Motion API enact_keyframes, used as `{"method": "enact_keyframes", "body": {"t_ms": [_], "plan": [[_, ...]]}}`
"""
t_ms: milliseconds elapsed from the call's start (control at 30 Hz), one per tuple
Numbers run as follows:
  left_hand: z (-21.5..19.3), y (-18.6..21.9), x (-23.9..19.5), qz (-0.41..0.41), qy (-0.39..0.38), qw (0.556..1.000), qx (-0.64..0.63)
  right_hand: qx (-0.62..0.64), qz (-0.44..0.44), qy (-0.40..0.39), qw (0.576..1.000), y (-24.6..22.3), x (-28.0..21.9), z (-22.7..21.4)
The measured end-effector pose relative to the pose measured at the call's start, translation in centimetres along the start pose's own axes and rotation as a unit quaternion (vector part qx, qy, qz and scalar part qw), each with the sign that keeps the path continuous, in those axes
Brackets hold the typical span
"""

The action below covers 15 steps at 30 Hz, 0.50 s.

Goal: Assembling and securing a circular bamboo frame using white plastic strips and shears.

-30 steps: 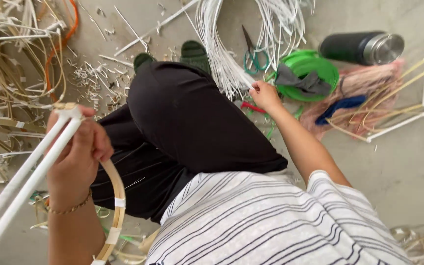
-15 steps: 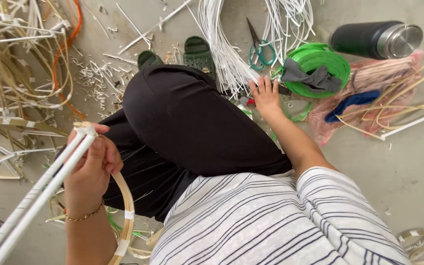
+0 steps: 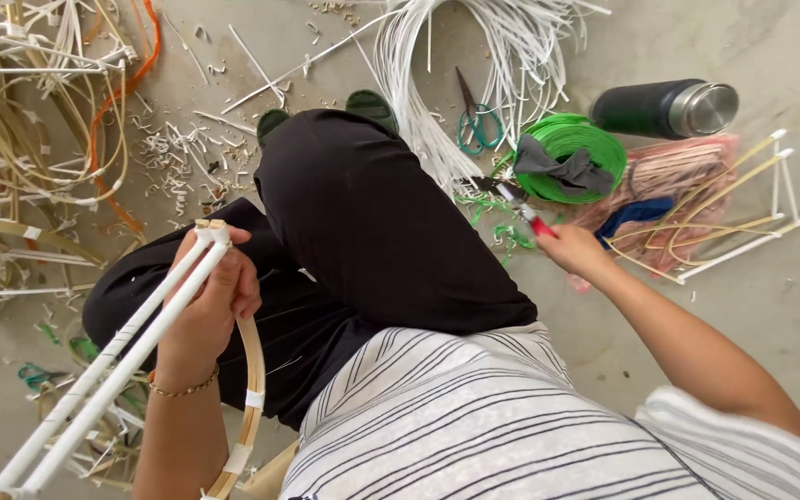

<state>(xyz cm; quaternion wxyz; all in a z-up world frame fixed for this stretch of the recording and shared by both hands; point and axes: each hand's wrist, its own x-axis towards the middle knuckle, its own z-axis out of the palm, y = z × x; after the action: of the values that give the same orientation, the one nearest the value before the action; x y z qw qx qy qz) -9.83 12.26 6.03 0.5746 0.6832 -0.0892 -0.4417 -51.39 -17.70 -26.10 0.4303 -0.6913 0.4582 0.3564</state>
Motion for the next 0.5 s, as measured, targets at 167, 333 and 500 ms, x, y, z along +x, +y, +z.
{"method": "enact_keyframes", "body": {"t_ms": [167, 333, 500], "plan": [[0.8, 0.4, -0.2, -0.001, -0.010, 1.000, 0.021, 0.217, 0.025, -0.074, 0.973, 4.8, -5.3, -4.2], [0.8, -0.5, -0.2, 0.026, -0.003, 1.000, 0.006, 0.231, -0.095, -0.098, 0.963, -0.8, -13.0, -8.9], [1.5, -1.8, 0.6, 0.014, -0.078, 0.996, -0.044, 0.173, -0.412, -0.087, 0.890, -12.4, -17.5, -8.9]]}}
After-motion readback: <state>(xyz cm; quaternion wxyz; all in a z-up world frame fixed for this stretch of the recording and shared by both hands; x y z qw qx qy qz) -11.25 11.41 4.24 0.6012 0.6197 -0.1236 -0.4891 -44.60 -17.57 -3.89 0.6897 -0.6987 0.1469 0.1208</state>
